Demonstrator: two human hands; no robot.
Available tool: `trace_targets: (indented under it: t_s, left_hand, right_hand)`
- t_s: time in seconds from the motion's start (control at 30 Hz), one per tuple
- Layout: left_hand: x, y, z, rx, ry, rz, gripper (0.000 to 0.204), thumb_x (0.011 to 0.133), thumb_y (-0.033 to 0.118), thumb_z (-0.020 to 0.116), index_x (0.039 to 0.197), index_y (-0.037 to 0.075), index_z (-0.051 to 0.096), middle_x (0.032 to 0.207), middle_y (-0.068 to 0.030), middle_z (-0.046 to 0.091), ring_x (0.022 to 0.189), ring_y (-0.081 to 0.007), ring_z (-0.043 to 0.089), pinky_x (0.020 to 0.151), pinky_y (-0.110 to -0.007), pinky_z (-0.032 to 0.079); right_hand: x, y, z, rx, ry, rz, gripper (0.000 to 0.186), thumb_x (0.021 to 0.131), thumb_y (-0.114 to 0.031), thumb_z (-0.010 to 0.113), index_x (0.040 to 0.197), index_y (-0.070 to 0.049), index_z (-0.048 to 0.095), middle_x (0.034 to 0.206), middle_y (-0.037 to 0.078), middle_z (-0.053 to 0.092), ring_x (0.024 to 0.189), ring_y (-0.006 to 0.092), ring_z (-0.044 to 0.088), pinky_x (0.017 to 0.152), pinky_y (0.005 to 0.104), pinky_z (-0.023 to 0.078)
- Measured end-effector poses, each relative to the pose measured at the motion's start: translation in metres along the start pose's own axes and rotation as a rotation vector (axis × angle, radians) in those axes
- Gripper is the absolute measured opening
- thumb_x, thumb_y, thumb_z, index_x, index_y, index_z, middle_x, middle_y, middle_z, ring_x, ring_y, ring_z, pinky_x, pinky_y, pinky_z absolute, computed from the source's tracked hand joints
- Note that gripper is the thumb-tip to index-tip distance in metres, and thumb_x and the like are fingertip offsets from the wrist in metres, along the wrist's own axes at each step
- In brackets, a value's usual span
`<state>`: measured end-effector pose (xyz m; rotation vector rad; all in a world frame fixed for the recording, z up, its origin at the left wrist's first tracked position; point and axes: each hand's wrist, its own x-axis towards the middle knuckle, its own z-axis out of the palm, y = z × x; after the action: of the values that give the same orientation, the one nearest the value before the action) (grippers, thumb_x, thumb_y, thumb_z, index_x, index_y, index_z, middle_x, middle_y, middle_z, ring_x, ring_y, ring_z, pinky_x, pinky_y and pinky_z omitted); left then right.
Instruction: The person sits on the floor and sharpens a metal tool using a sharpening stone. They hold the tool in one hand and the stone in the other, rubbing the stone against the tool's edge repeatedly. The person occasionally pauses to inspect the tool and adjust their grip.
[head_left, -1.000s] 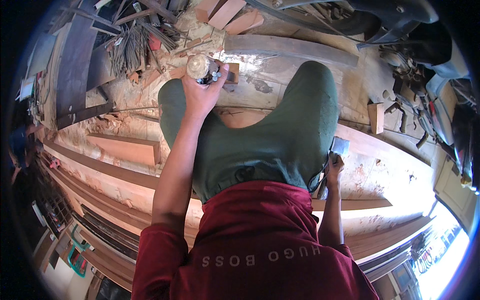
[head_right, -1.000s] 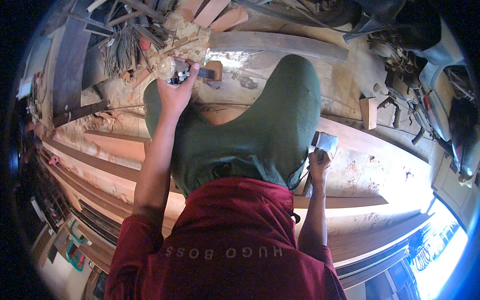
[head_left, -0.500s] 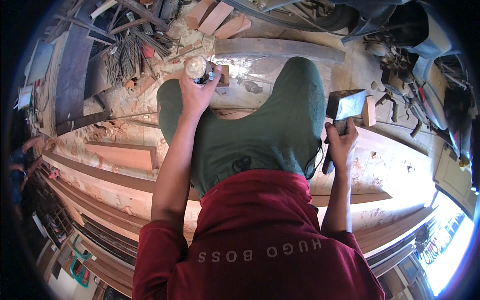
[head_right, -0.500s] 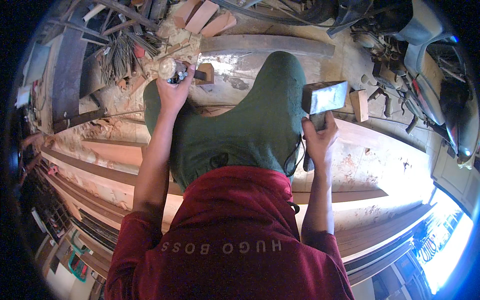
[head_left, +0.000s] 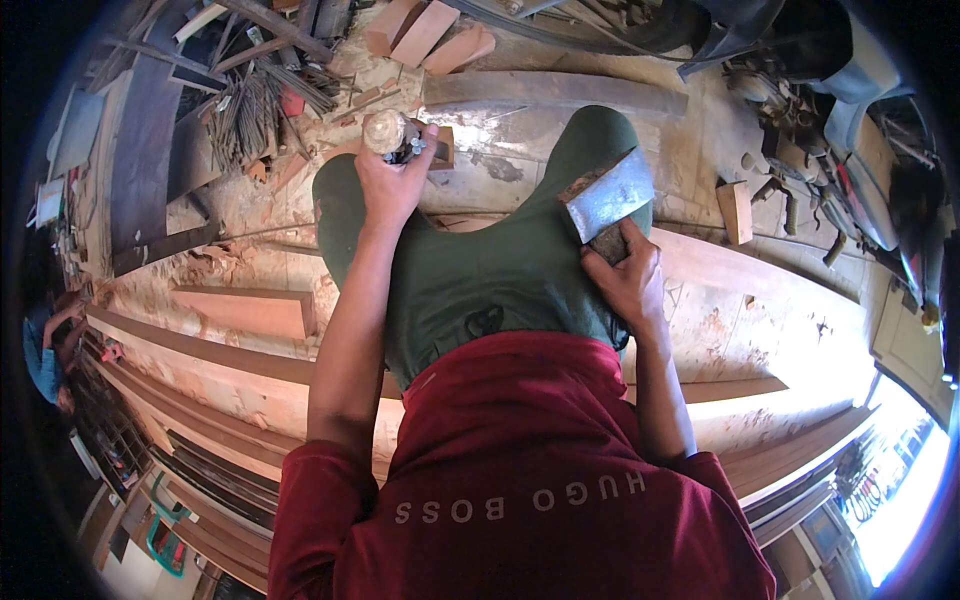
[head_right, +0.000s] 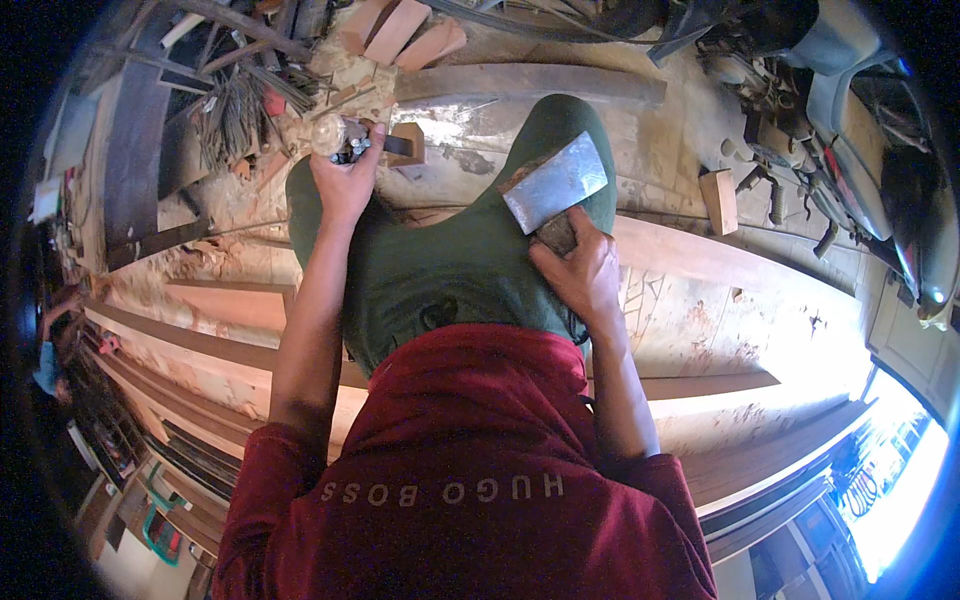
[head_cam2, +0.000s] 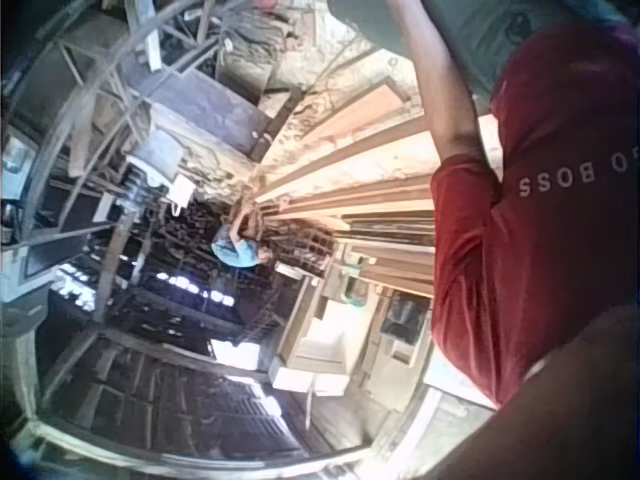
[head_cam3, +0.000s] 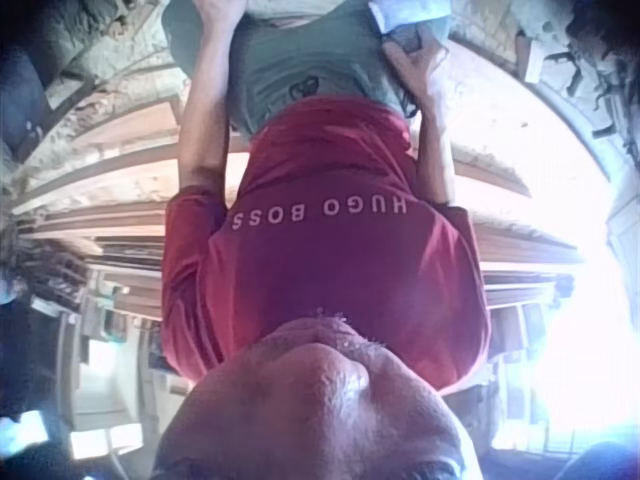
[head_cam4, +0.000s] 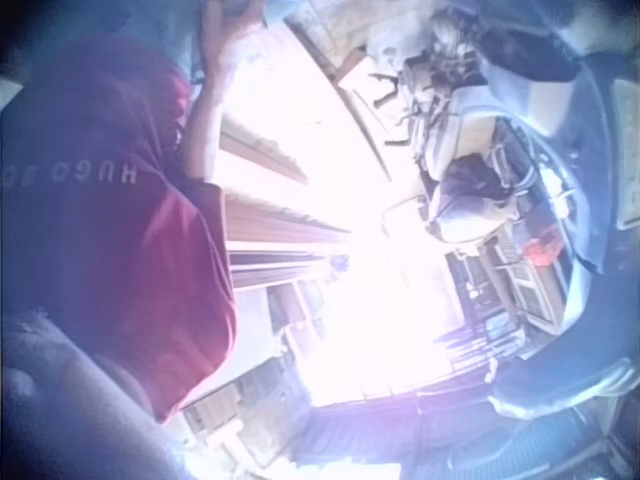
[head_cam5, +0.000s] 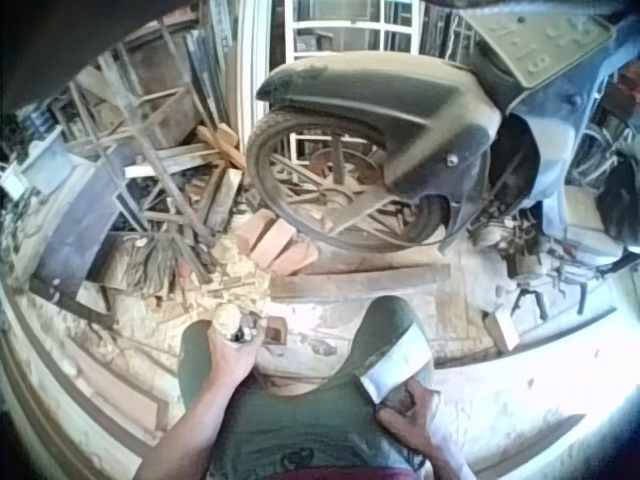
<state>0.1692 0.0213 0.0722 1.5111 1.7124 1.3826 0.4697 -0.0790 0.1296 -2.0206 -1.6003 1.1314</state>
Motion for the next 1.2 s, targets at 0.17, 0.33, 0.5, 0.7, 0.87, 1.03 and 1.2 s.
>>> trace_targets:
  t_s: [0.17, 0.33, 0.5, 0.7, 0.87, 1.03, 1.2]
  left_hand:
    - [-0.002, 0.002, 0.001, 0.028, -0.008, 0.01, 0.024, 0.083, 0.016, 0.083, 0.088, 0.002, 0.064, 0.076, -0.001, 0.063, 0.069, -0.011, 0.057, 0.066, -0.029, 0.049]
    - [-0.002, 0.007, 0.002, 0.054, -0.016, 0.007, 0.021, 0.083, 0.014, 0.082, 0.087, 0.002, 0.065, 0.076, -0.0011, 0.064, 0.069, -0.0103, 0.057, 0.066, -0.028, 0.049]
    - [-0.004, 0.0, 0.003, 0.036, 0.007, 0.027, 0.021, 0.084, 0.014, 0.082, 0.085, 0.001, 0.065, 0.076, -0.0008, 0.064, 0.069, -0.01, 0.057, 0.066, -0.028, 0.049]
    - [-0.002, 0.0, 0.003, 0.07, -0.005, 0.038, 0.025, 0.083, 0.017, 0.083, 0.09, 0.001, 0.064, 0.077, -0.0035, 0.067, 0.07, -0.014, 0.061, 0.068, -0.03, 0.051]
    - [0.001, 0.006, 0.001, 0.039, -0.032, 0.046, 0.019, 0.083, 0.013, 0.081, 0.089, 0.002, 0.067, 0.077, -0.0006, 0.065, 0.071, -0.0102, 0.058, 0.068, -0.028, 0.049]
    - [0.011, 0.011, -0.011, -0.015, -0.174, 0.082, 0.016, 0.082, 0.006, 0.08, 0.093, 0.003, 0.068, 0.079, -0.0002, 0.066, 0.075, -0.0092, 0.06, 0.071, -0.026, 0.049]
    - [0.017, 0.014, -0.015, -0.02, -0.25, 0.059, 0.017, 0.081, 0.005, 0.08, 0.094, 0.003, 0.069, 0.08, 0.0001, 0.067, 0.075, -0.0083, 0.06, 0.071, -0.026, 0.049]
  right_hand:
    - [0.002, 0.007, 0.004, -0.034, 0.033, -0.111, 0.05, 0.073, -0.03, 0.075, 0.113, -0.002, 0.063, 0.084, 0.027, 0.069, 0.082, 0.0455, 0.068, 0.074, 0.0504, 0.052]
    - [0.004, 0.014, 0.007, 0.014, 0.093, -0.22, 0.034, 0.075, -0.023, 0.074, 0.098, -0.001, 0.063, 0.065, 0.016, 0.06, 0.053, 0.0212, 0.058, 0.055, 0.038, 0.046]
    - [0.006, 0.006, 0.002, -0.044, -0.012, -0.108, 0.049, 0.073, -0.033, 0.076, 0.11, -0.003, 0.064, 0.087, 0.027, 0.069, 0.087, 0.0468, 0.067, 0.078, 0.0515, 0.052]
    - [0.009, 0.009, 0.005, -0.061, 0.031, -0.147, 0.046, 0.073, -0.033, 0.075, 0.107, -0.004, 0.065, 0.086, 0.026, 0.069, 0.086, 0.0464, 0.067, 0.077, 0.0516, 0.053]
    - [0.012, 0.008, 0.005, -0.073, 0.029, -0.159, 0.043, 0.073, -0.033, 0.075, 0.104, -0.004, 0.065, 0.078, 0.025, 0.068, 0.081, 0.0445, 0.068, 0.075, 0.0513, 0.053]
    - [0.014, 0.005, 0.003, -0.087, 0.012, -0.14, 0.042, 0.073, -0.033, 0.075, 0.103, -0.005, 0.066, 0.066, 0.02, 0.065, 0.074, 0.0407, 0.069, 0.073, 0.0505, 0.053]
    - [0.015, 0.009, 0.006, -0.09, 0.037, -0.151, 0.043, 0.073, -0.034, 0.075, 0.104, -0.005, 0.066, 0.063, 0.018, 0.065, 0.071, 0.0396, 0.069, 0.073, 0.0498, 0.054]
